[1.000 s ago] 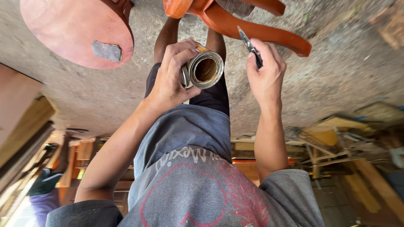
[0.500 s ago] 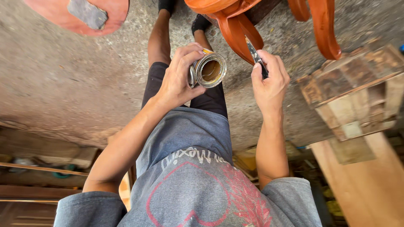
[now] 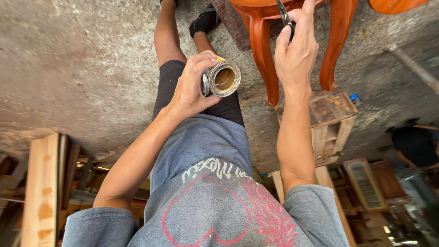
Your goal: The person applies a liquid substance from a small can onto the surfaces of wooden stools using a small knife-like tool and a brush. They move between multiple stools, covering the tops and legs with the substance.
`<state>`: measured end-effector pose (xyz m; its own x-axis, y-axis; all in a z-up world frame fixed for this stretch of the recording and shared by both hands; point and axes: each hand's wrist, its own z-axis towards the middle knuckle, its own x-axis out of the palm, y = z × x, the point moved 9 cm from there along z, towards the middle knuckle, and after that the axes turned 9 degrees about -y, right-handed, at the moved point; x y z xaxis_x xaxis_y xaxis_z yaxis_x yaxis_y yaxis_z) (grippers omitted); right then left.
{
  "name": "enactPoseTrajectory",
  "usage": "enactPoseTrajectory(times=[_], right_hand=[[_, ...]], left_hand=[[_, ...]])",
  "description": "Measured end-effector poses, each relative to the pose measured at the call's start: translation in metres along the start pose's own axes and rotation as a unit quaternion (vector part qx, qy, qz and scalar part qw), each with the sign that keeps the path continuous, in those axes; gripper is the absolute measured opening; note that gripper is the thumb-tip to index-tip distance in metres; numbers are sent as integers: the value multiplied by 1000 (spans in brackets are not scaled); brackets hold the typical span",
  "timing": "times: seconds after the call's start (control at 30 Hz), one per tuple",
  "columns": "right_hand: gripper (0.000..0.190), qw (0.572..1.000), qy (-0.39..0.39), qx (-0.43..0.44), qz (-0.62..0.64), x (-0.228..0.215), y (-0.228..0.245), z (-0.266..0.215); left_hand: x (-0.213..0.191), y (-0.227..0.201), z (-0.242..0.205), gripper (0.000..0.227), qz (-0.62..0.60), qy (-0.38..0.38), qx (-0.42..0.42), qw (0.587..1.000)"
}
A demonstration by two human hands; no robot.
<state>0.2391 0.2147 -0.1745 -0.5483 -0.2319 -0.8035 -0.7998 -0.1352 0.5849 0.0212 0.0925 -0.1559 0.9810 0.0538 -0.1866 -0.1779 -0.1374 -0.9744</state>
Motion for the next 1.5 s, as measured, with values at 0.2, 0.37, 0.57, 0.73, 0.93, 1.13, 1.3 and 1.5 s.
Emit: enactPoseTrajectory(times=[0.2, 0.37, 0.57, 0.73, 0.93, 1.13, 1.3, 1.5], right_hand=[[22, 999, 22, -47, -4, 23, 23, -9], [23, 998, 44, -44, 27, 17, 43, -24], [24, 999, 49, 1, 13, -6, 53, -51], [25, 998, 54, 16, 28, -10, 87, -58], [38, 981, 163, -106, -14, 13, 165, -70], [48, 941, 255, -190, -116, 28, 201, -74], [40, 928, 270, -204, -156, 3, 194, -62], [34, 924, 258, -231, -164, -15, 206, -52]], left_hand=[[-16, 7, -18, 88, 3, -50, 4, 999], [-33, 10, -27, 88, 2, -76, 1, 997], [-46, 14, -34, 86, 1, -100, 9, 995], [-55, 23, -38, 84, -11, -103, -9, 995], [-66, 25, -41, 87, 27, -88, 33, 995], [-85, 30, -53, 86, 35, -140, 10, 989], [-78, 47, -73, 83, 21, -193, -33, 980], [-57, 38, -86, 84, -18, -238, -60, 969]])
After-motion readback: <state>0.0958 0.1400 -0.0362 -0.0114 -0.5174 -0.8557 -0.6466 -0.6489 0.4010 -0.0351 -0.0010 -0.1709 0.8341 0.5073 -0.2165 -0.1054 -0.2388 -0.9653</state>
